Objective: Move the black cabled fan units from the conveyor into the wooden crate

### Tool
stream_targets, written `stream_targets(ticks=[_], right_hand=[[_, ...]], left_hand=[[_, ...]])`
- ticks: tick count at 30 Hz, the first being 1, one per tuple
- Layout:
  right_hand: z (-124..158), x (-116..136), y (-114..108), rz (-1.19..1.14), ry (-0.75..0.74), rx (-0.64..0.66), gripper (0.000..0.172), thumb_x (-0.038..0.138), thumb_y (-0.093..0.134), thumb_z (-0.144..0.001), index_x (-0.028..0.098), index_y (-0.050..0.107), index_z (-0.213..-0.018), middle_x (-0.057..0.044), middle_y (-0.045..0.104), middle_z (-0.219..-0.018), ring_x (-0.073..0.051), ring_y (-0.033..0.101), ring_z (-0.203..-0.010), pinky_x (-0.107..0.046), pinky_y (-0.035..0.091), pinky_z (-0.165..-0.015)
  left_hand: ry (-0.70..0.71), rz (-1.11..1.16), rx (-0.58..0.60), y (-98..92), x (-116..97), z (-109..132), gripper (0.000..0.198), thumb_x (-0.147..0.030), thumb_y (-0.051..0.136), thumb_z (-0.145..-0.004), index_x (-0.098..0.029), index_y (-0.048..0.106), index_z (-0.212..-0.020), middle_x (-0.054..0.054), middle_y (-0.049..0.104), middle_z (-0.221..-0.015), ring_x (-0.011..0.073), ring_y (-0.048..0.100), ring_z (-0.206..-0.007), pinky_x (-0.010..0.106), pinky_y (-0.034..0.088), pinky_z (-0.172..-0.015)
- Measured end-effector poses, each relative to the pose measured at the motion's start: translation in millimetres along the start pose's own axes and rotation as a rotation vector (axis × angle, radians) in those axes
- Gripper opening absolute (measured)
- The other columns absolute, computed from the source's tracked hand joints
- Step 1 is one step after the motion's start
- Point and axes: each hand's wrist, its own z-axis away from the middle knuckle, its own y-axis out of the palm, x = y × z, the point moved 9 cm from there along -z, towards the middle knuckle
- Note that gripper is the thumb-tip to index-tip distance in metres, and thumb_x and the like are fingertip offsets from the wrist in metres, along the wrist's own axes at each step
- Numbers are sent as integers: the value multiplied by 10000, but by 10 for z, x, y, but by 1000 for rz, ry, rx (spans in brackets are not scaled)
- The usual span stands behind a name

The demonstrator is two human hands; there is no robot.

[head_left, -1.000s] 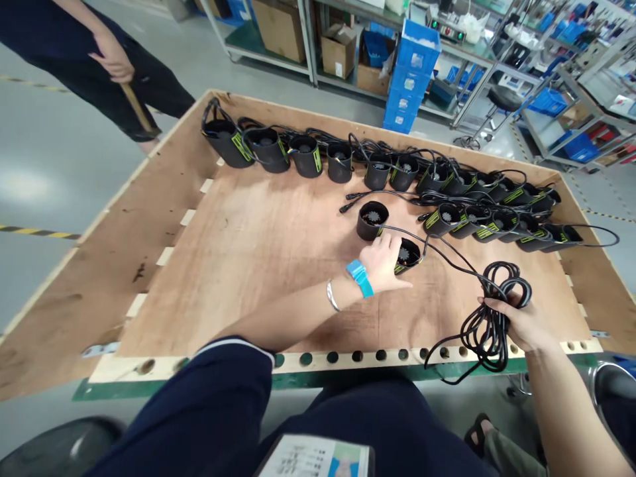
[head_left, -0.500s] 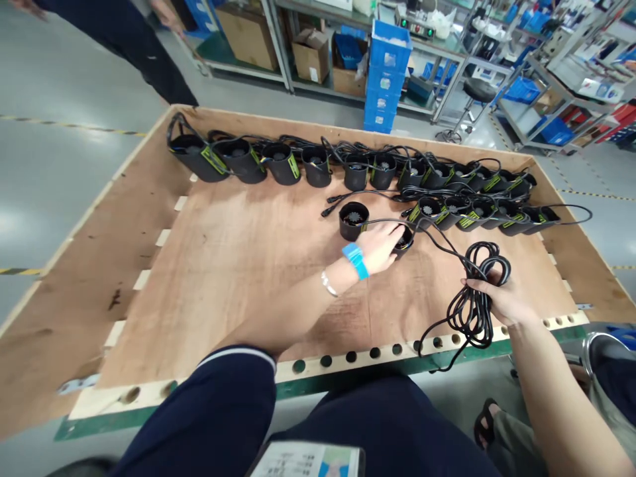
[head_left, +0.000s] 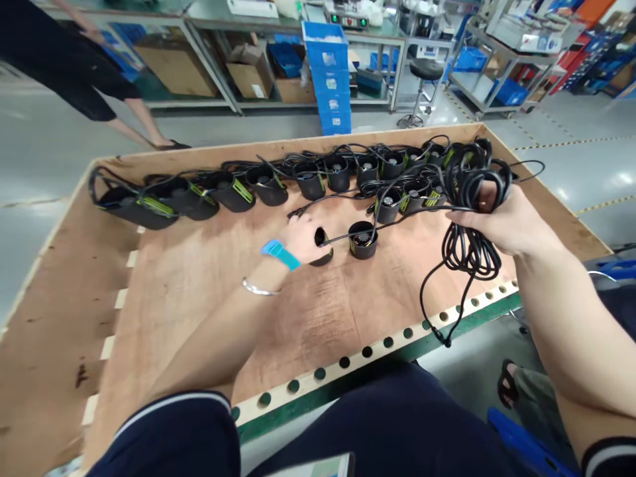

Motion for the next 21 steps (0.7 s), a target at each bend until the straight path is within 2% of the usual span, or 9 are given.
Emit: stream_targets(ticks=[4, 7, 11, 14, 17, 19, 21], right_hand=[[-58, 159, 188, 8, -63, 67, 271, 274, 836, -627, 171, 652, -797, -9, 666, -811, -196, 603, -830, -319, 526, -785], [-97, 125, 235, -11, -56, 60, 265, 261, 844, -607, 190, 638, -757, 0, 644, -756, -193, 590, -789, -331, 534, -765], [-139, 53, 255, -48, -57, 71, 259, 261, 841, -598, 199, 621, -719, 5, 621, -720, -179, 565, -726, -331, 534, -712], [-158, 43, 253, -55, -78, 77, 235, 253, 822, -610, 192, 628, -727, 6, 630, -738, -157, 548, -701, -312, 527, -693], [-172, 64, 253, -56, -95, 76, 248, 234, 821, -602, 175, 623, -739, 4, 623, -736, -151, 549, -700, -304, 523, -685], [-183, 90, 264, -49, -101, 79, 277, 218, 830, -589, 174, 601, -737, 8, 601, -715, -152, 552, -695, -308, 527, -678], [-202, 118, 282, -28, -96, 83, 287, 193, 826, -590, 180, 578, -735, 13, 574, -697, -154, 552, -691, -311, 532, -665]], left_hand=[[-49, 8, -31, -1, -212, 321, 498, -529, 559, -751, -160, 606, -1082, 154, 582, -1097, 359, 509, -1076, 447, 464, -892], [-82, 34, -70, -29, -363, 423, 599, -536, 562, -759, -162, 532, -1226, 166, 567, -1192, 374, 486, -1158, 478, 445, -938], [-61, 80, -108, -103, -596, 337, 905, -640, 645, -669, -174, 362, -1392, 183, 427, -1431, 396, 405, -1296, 519, 400, -1019], [-121, 92, -71, -101, -690, 144, 1023, -715, 677, -591, -152, 356, -1384, 230, 333, -1493, 435, 444, -1265, 524, 453, -952], [-117, 129, 55, -2, -759, -69, 854, -669, 658, -646, -124, 461, -1274, 237, 531, -1312, 400, 592, -1082, 468, 516, -826], [-53, 148, 108, 25, -795, -177, 642, -597, 642, -697, -149, 544, -1147, 166, 650, -1112, 345, 640, -979, 421, 525, -802], [8, 138, 118, -5, -792, -264, 495, -545, 636, -721, -183, 587, -1055, 114, 677, -1021, 309, 650, -950, 390, 525, -812]])
